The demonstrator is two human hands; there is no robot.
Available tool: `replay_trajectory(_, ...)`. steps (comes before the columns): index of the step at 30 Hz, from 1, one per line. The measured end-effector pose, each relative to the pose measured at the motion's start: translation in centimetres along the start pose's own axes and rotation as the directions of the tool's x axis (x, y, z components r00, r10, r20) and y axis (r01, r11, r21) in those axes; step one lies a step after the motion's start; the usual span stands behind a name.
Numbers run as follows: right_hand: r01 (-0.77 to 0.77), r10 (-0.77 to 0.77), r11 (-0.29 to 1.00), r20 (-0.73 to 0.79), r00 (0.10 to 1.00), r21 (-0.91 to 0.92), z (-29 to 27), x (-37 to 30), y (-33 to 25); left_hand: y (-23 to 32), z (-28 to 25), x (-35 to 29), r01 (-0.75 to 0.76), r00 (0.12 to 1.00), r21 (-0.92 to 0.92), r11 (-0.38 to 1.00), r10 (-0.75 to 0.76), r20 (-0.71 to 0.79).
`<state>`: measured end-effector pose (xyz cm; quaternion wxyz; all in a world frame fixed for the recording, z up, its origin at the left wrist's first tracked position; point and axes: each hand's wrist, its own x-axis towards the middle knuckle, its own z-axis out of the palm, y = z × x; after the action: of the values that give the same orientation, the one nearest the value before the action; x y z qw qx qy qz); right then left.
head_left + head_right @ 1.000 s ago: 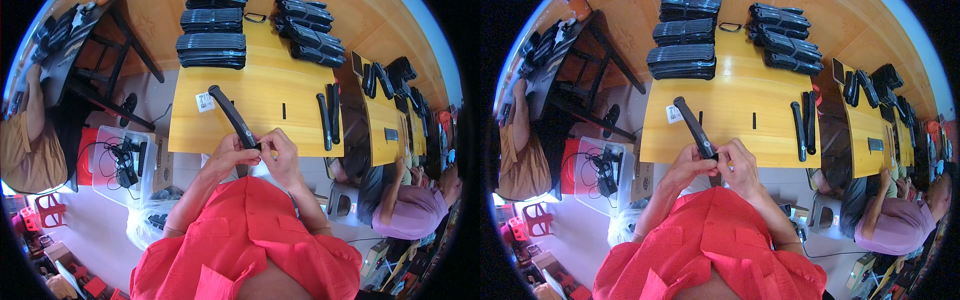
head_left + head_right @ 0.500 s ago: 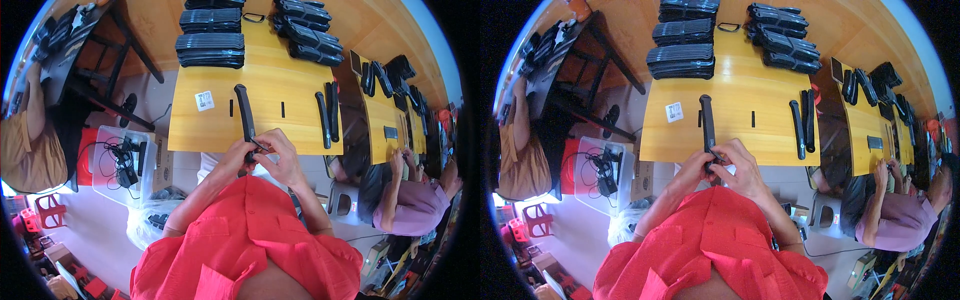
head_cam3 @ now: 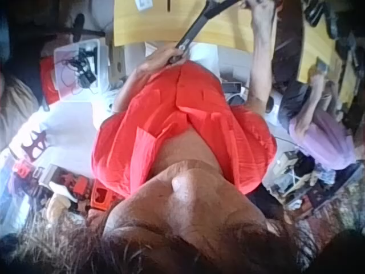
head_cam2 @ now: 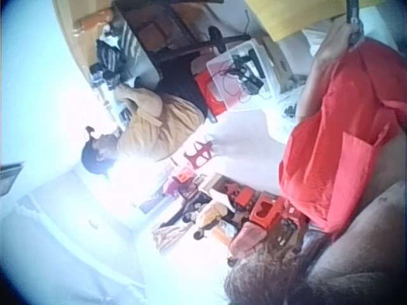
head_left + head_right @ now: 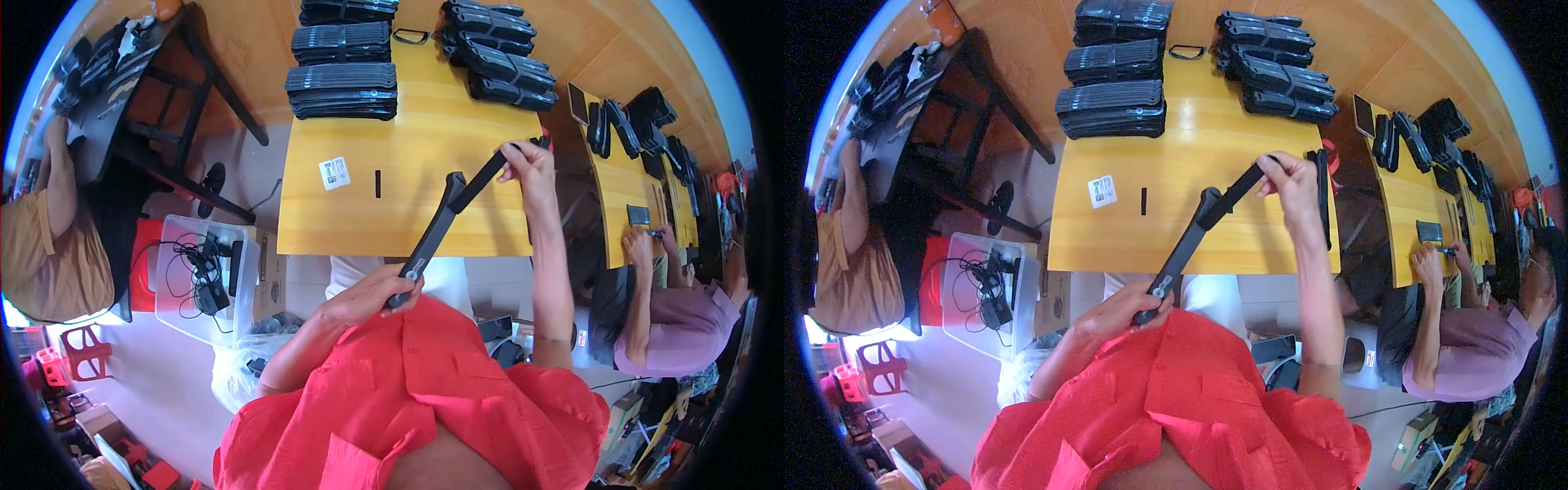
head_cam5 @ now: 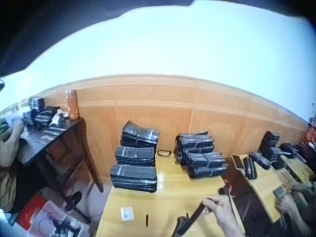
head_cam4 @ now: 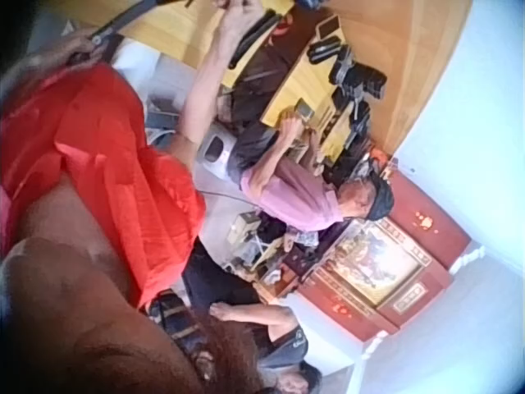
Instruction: Assembling black textile straps by sliding on fasteners and stacking the finished products.
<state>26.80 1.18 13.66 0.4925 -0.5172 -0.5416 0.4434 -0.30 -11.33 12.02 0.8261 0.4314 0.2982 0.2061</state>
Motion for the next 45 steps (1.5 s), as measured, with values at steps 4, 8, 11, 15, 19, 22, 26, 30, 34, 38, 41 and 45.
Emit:
replay_trajectory(4, -0.013, 0.014, 1.0, 0.07, 0.997, -0.012, -0.6, 3.1, -2.2, -0.2, -0.5, -1.6, -0.055, 0.997, -0.147, 0.988, 0.062, 0.048)
replay_trajectory(8, 0.03, -0.026, 0.995, 0.047, 0.999, -0.097, -2.1, 7.2, -3.3, 0.4, -0.8, -3.1, -0.023, 0.998, -0.193, 0.981, 0.033, 0.052)
replay_trajectory(11, 0.069, -0.073, 0.994, -0.04, 0.997, -0.083, -1.9, 9.2, -3.6, -0.4, -1.0, -3.7, -0.05, 0.999, -0.203, 0.978, 0.052, 0.004)
replay_trajectory(15, 0.126, -0.147, 0.989, -0.4, 0.905, -0.078, -10.9, 13.6, -3.4, -1.6, -2.4, -7.1, 0.01, 0.993, -0.106, 0.994, 0.002, 0.116)
replay_trajectory(19, 0.116, -0.148, 0.982, -0.217, 0.965, -0.151, -7.1, 7.9, -7.3, -4.4, -5.1, -7.1, -0.02, 0.909, -0.165, 0.986, -0.051, -0.414)
replay_trajectory(22, 0.121, -0.127, 0.987, -0.048, 0.991, -0.107, -4.8, 4.3, -7.1, -3.8, -7.3, -5.5, -0.087, 0.761, -0.023, 0.996, 0.052, -0.647)
replay_trajectory(26, 0.066, -0.079, 0.984, -0.073, 0.994, -0.163, -4.5, 0.7, -4.8, -1.8, -9.2, -4.1, -0.09, 0.673, 0.207, 0.974, 0.212, -0.709)
replay_trajectory(30, 0.03, -0.033, 0.995, -0.033, 0.999, -0.097, -4.6, -2.0, -3.0, -3.7, -11.2, -2.3, -0.115, 0.565, 0.281, 0.953, 0.295, -0.771)
replay_trajectory(34, -0.02, 0.02, 1.0, -0.02, 1.0, 0.004, -4.6, -3.8, -1.7, -5.9, -12.5, -0.8, 0.111, 0.484, 0.524, 0.844, 0.415, -0.771)
replay_trajectory(38, -0.034, 0.035, 0.999, 0.068, 0.997, -0.019, -3.3, -4.8, -2.5, -4.4, -10.8, -0.8, 0.196, 0.378, 0.496, 0.846, 0.402, -0.834)
replay_trajectory(41, -0.011, 0.015, 1.0, 0.176, 0.984, -0.021, -1.9, -5.6, -3.2, -3.1, -9.8, -0.9, 0.342, 0.302, 0.629, 0.698, 0.553, -0.777)
replay_trajectory(45, 0.04, 0.008, 0.995, 0.482, 0.876, -0.091, 2.4, -6.6, -4.7, 0.5, -6.0, 1.7, -0.026, 0.475, 0.858, 0.512, 0.762, -0.44)
